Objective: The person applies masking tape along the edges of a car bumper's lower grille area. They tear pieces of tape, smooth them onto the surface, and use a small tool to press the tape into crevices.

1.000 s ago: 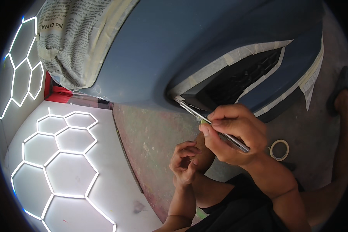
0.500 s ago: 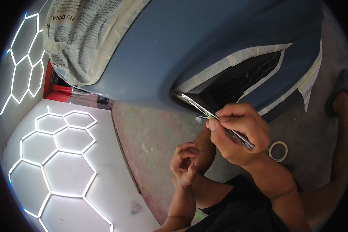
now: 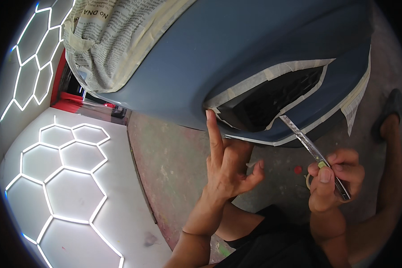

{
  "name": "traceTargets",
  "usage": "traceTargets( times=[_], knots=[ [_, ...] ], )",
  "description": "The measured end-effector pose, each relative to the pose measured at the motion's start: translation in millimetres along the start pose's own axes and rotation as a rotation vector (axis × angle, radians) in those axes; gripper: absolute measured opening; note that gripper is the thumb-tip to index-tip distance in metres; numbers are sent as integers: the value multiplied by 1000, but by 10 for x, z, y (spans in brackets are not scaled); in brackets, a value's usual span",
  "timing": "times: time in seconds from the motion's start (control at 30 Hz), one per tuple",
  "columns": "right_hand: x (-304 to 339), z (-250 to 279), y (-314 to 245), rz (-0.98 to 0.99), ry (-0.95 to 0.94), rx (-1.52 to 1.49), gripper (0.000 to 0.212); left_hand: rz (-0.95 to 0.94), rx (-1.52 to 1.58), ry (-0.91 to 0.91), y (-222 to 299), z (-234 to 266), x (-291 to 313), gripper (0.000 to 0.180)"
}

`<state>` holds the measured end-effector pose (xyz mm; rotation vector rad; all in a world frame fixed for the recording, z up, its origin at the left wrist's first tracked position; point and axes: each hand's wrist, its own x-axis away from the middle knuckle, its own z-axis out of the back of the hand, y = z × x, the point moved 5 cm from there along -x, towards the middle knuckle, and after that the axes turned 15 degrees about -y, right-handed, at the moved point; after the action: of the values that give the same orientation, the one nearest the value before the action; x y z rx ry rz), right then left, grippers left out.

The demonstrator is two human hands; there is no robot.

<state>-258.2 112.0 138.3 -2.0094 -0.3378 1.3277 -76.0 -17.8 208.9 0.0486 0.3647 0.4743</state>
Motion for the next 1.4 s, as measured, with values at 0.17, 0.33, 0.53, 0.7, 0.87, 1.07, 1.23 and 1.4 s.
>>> traceTargets(
  times=[0.17,0.33,0.53,0.7,0.87,1.07,1.23,1.4],
  knots=[
    [69,131,-52,-17,-7,5,33,115,-61,30,-10,-111,-130,58],
    [154,208,-37,-34,40,46,32,179,37,17,-1,-162,-137,50],
    [276,432,104,-77,268,-72,41,-135,-27,-88,107,-221,-102,38],
    [295,1073,498,-549,49,-355,51,-20,108,133,-88,-116,-76,36],
    [1116,1979,1071,-984,70,-292,23,-153,563,333,-46,-257,202,33],
    [2254,2381,1684,-1447,86,258,24,332,1342,162,-60,-878,389,17],
    [2063,2309,1374,-1369,-91,1249,45,529,1457,92,-112,-913,453,8],
    [1037,1472,863,-813,-102,1205,27,548,1654,59,-91,-920,418,8]
  ],
)
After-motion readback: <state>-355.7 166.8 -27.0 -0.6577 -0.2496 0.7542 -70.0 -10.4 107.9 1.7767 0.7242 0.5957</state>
